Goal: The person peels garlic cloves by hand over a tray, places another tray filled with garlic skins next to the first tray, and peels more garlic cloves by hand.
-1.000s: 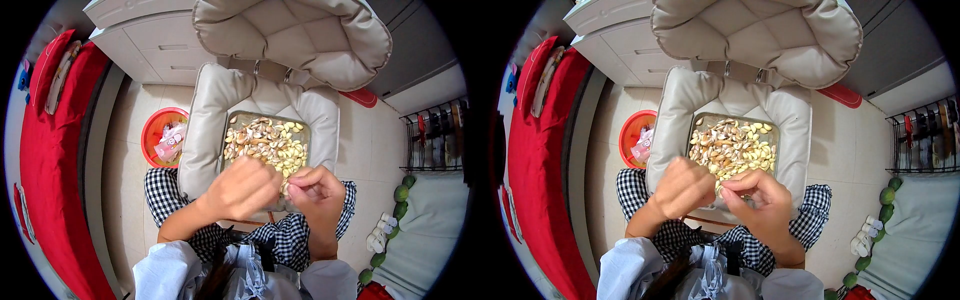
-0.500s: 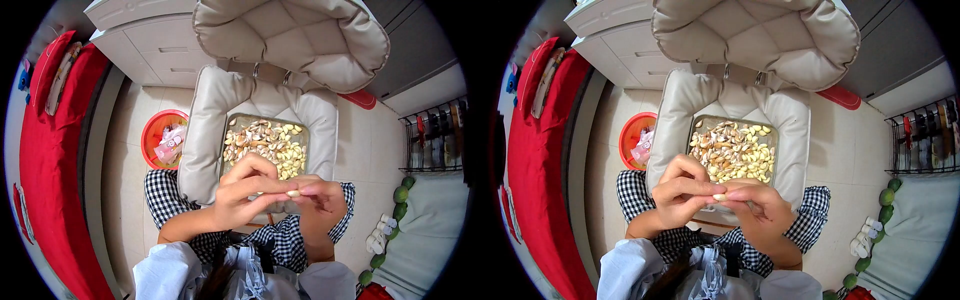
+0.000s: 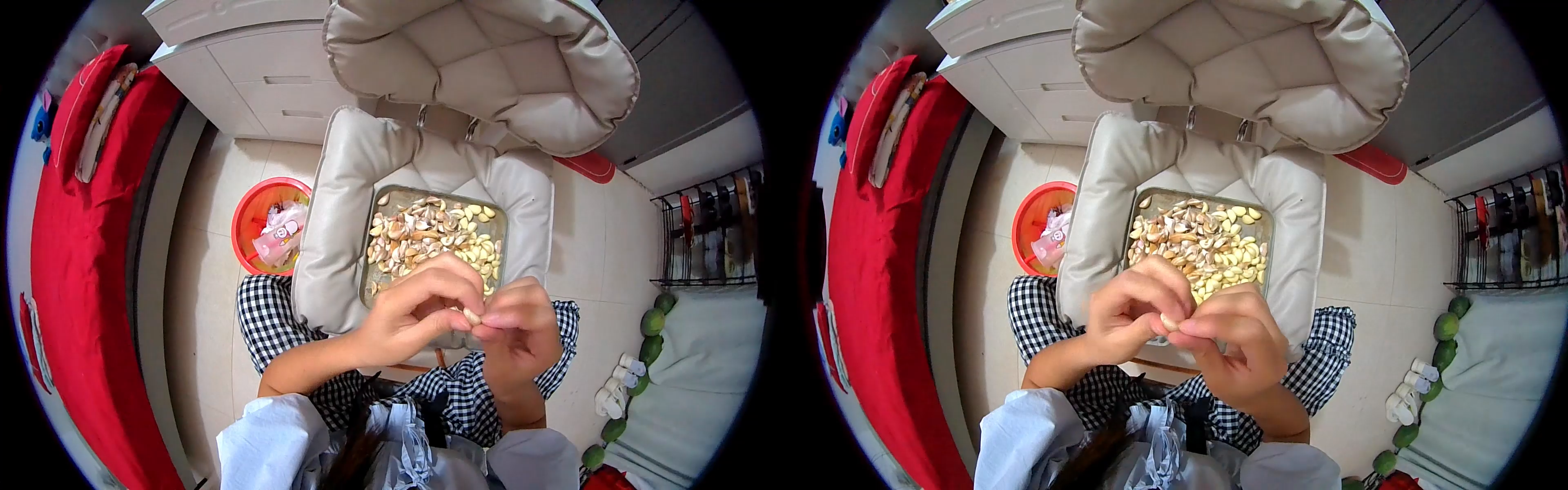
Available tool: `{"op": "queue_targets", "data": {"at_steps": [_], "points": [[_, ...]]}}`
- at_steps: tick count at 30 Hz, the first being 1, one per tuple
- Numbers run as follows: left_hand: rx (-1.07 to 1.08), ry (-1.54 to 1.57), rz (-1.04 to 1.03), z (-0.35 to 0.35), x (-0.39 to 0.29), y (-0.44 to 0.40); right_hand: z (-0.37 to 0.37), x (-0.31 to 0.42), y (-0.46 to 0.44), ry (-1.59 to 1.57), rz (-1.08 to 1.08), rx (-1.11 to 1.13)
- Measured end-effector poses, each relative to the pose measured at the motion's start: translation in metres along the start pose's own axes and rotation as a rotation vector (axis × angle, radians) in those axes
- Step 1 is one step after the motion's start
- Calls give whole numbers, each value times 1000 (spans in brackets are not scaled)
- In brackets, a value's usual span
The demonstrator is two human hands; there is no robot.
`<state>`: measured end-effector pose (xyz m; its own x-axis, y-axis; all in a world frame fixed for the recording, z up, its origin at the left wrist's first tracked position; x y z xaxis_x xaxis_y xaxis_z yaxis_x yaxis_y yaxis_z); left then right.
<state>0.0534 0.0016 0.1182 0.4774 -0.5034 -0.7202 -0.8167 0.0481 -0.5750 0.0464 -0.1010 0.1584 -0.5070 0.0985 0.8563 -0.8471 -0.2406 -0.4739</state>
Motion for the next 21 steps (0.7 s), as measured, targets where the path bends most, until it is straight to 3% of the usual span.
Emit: {"op": "queue_targets", "data": {"at_steps": [4,6,7,9,16,21], "points": [[-47,147,123,4,10,4,0,0,0,-2,2,-20],[145,-135,-40,0,-5,-4,1,0,0,-23,-6,-35],[145,-136,-40,2,-6,-7,0,0,-2,-11,-23,-18],[260,-383,-250,-4,-25,-10,1,2,-5,1,-40,0],[358,-643,-294,-9,-31,-9,-9,5,-15,177,-29,201],[422,-618,-342,-9,-28,-3,-16,9,-16,268,-20,332]]}}
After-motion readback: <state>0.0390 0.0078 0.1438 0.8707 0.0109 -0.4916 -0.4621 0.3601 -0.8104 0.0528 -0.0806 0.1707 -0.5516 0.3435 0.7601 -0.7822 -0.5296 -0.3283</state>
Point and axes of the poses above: each hand's wrist, its own y-axis away from the middle knuckle, its own z-axis out of the back of the hand, x = y × z, the point moved 9 cm from there along -y, towards the middle knuckle, and after that the axes turned 10 degrees about -z, right-handed, at the moved point
